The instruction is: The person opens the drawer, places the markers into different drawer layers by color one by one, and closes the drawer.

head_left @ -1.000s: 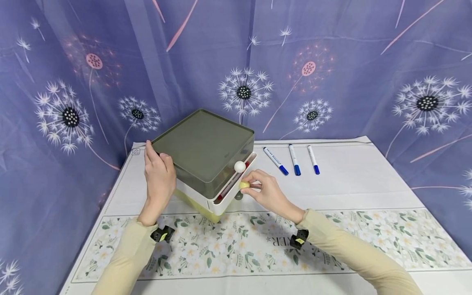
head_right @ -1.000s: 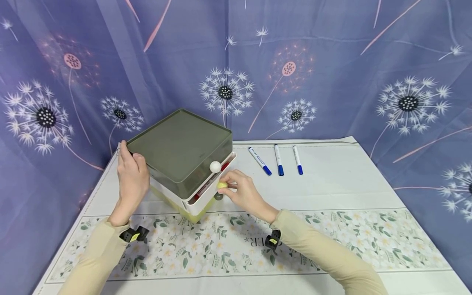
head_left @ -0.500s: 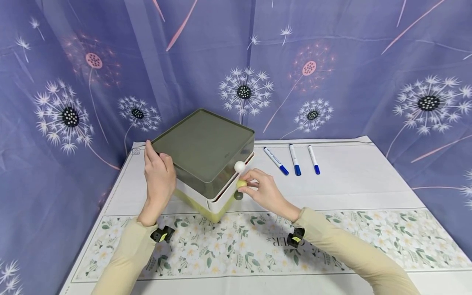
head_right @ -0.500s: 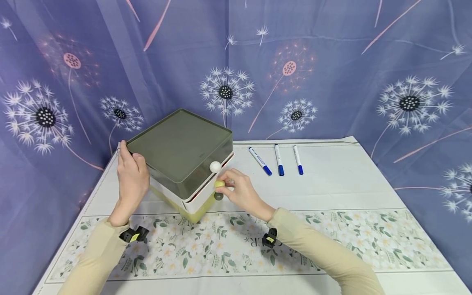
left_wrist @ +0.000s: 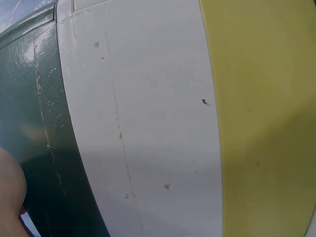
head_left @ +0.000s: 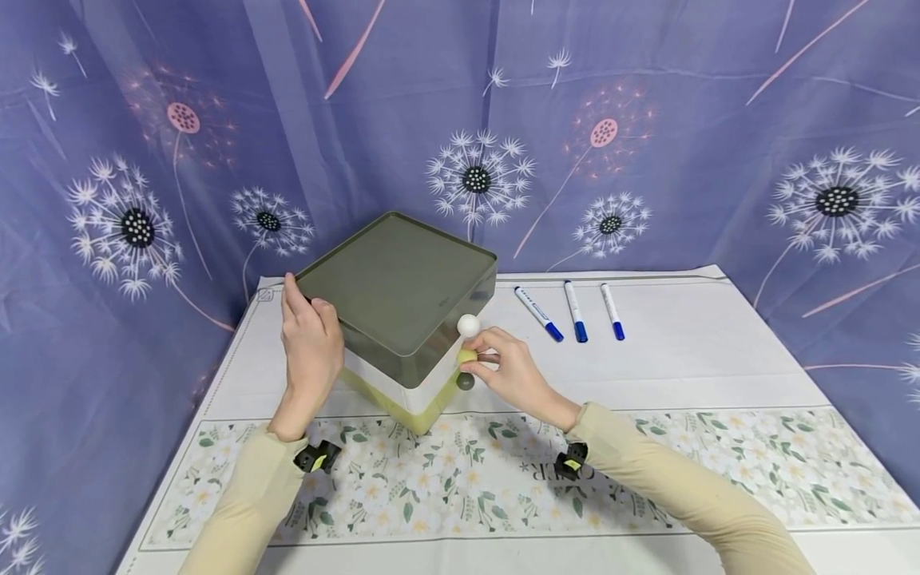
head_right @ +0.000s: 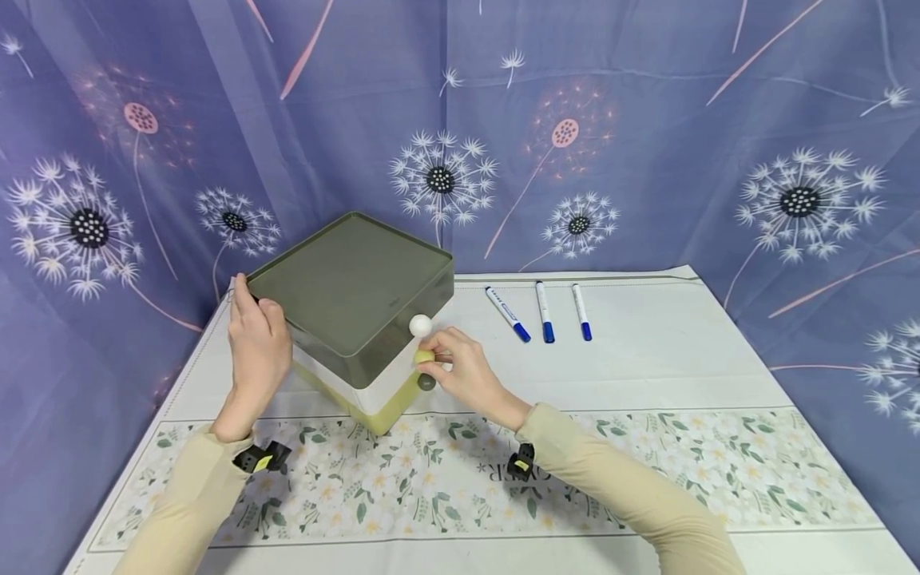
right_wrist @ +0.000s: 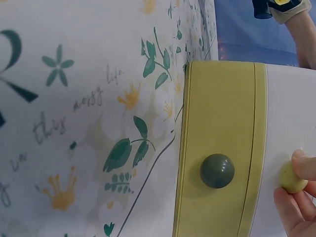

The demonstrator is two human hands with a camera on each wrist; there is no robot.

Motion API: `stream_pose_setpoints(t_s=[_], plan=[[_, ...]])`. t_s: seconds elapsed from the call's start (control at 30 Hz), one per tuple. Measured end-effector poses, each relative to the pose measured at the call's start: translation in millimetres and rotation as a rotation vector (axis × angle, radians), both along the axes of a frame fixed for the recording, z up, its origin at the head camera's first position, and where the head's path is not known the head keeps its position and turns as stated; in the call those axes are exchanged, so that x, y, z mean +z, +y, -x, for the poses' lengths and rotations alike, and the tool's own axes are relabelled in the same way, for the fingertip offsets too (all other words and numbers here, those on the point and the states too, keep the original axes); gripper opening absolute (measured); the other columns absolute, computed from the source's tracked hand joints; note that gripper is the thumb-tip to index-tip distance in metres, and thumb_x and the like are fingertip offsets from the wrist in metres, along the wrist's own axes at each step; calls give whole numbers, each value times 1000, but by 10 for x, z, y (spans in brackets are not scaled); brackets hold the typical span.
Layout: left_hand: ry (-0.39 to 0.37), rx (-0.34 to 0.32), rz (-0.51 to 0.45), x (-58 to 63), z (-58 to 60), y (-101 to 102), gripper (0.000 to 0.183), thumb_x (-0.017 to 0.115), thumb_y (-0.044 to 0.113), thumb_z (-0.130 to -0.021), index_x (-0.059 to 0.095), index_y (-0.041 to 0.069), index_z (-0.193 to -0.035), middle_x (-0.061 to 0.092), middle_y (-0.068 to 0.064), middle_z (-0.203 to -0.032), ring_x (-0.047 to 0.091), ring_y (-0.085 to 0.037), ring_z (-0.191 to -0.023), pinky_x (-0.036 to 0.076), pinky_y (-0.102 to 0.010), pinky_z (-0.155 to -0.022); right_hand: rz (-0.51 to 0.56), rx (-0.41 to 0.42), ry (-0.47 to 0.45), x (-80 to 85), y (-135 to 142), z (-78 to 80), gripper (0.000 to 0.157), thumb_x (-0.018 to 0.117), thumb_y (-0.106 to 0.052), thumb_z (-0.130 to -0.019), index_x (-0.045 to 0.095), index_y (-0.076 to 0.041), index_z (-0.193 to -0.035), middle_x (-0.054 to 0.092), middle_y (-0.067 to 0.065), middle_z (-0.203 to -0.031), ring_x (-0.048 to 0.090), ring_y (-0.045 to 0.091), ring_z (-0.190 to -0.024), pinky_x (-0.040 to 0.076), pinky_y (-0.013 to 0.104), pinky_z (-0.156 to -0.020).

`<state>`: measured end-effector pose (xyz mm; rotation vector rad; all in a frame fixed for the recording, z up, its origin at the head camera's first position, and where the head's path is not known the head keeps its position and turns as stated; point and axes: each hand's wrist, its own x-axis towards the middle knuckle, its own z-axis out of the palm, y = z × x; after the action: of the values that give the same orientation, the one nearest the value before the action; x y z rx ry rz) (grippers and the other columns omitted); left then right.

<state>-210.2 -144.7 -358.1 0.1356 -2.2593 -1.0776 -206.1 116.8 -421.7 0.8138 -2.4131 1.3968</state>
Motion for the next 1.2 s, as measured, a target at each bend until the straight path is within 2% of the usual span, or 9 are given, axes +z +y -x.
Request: stream_pose_setpoints(t_s=[0.4,0.7,0.8,0.93,1.2], plan=[[-18,-3,-2,-5,-3,-12,56,23,23,-95,16,-2,-144,24,-26,-146,51,-51,-101,40,-56,-91,-28,-21,-37,32,-2,4,19,73,-9,-75,62,-10,-90,61,1,-96,61,15,-87,52,18,-73],[-20,-5,8,-8,2,-10,56,23,24,-96,15,-2,-145,23,-28,-146,52,-52,-98,41,-56,-89,-96,-38,-20,32,-7,-3,25,72,-10,-76,58,-9,-97,59,1,-94,61,12,-87,53,19,-73],[-17,-4,4,-12,2,-11,56,23,24,-96,15,-2,-145,23,-27,-146,54,-50,-89,42,-55,-87,-108,-57,-60,19,-17,-11,30,73,-10,-75,57,-9,-100,59,2,-92,61,13,-85,54,25,-72],[-14,-7,0,-12,0,-14,55,23,23,-96,15,-2,-145,23,-26,-147,54,-49,-86,42,-55,-86,-128,-75,-120,-1,-19,-9,31,73,-9,-74,56,-9,-100,61,3,-91,62,15,-83,54,28,-72],[1,-9,-2,-1,-2,-12,55,25,23,-95,17,-2,-144,24,-26,-146,52,-50,-101,41,-55,-91,-180,-79,-218,-43,-47,13,25,73,-8,-73,62,-9,-96,63,6,-94,63,21,-87,54,32,-75]])
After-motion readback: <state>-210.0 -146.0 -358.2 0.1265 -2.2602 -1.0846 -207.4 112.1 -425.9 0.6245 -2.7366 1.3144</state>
